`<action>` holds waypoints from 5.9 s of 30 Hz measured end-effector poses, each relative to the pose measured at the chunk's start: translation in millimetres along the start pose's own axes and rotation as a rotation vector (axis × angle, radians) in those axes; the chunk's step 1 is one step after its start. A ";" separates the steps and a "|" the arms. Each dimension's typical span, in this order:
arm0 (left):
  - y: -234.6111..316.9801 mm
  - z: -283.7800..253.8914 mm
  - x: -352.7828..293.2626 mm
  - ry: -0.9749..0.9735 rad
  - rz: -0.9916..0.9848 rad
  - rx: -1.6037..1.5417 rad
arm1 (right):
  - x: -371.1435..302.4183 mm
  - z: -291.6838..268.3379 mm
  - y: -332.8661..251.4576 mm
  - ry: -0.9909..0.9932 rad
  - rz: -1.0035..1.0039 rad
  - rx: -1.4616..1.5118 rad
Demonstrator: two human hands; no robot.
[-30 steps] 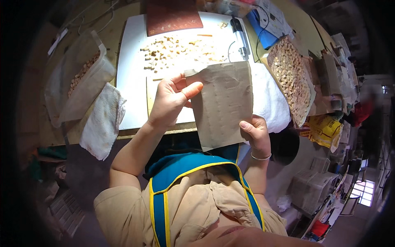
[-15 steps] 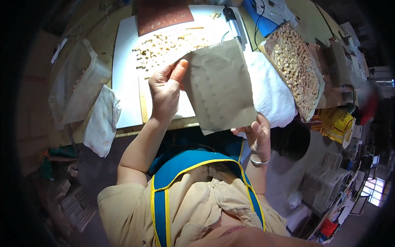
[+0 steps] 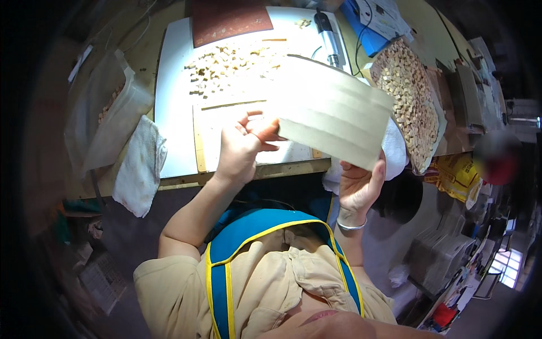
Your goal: The person uses a rotary tool to shape small wooden blocks on a workbench. They handle the blocks one at a time, rotating them while applying the tool, then place the finished pieces into a container. The person also moves a paper sheet and a plastic container during the process.
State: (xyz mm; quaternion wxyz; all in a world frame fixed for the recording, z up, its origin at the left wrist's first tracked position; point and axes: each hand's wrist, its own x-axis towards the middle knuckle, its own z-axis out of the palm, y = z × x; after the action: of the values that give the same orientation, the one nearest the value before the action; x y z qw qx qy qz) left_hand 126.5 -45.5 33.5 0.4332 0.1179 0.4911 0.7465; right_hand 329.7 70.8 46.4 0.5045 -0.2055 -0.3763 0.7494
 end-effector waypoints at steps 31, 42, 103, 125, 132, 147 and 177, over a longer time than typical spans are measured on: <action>53.7 -241.0 -4.9 0.109 0.602 0.660 | -18.6 72.8 82.9 0.308 0.142 -0.903; 68.6 -251.1 -4.4 -0.098 0.390 0.406 | -37.5 114.9 105.6 0.210 0.174 -1.074; 86.8 -235.9 -2.7 -0.005 0.284 0.259 | -72.6 122.2 130.9 0.135 0.404 -0.556; 84.2 -239.8 1.0 0.009 0.319 0.338 | -78.9 120.9 129.4 -0.018 0.433 -0.833; 82.7 -239.1 2.2 0.028 0.302 0.328 | -69.3 107.8 130.2 0.041 0.349 -0.719; 79.1 -221.2 -10.4 0.144 0.701 0.672 | 46.0 53.9 -9.9 -0.811 0.146 -1.301; 47.0 48.7 -44.3 -0.481 0.519 0.892 | -17.5 40.6 5.3 -0.525 0.328 -0.259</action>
State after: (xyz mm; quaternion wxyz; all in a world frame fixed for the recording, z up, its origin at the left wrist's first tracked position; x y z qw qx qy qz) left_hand 157.2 -55.3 107.7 0.2436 0.5729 0.6012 0.5010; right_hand 305.7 39.2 66.7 0.2326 -0.1257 -0.5474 0.7940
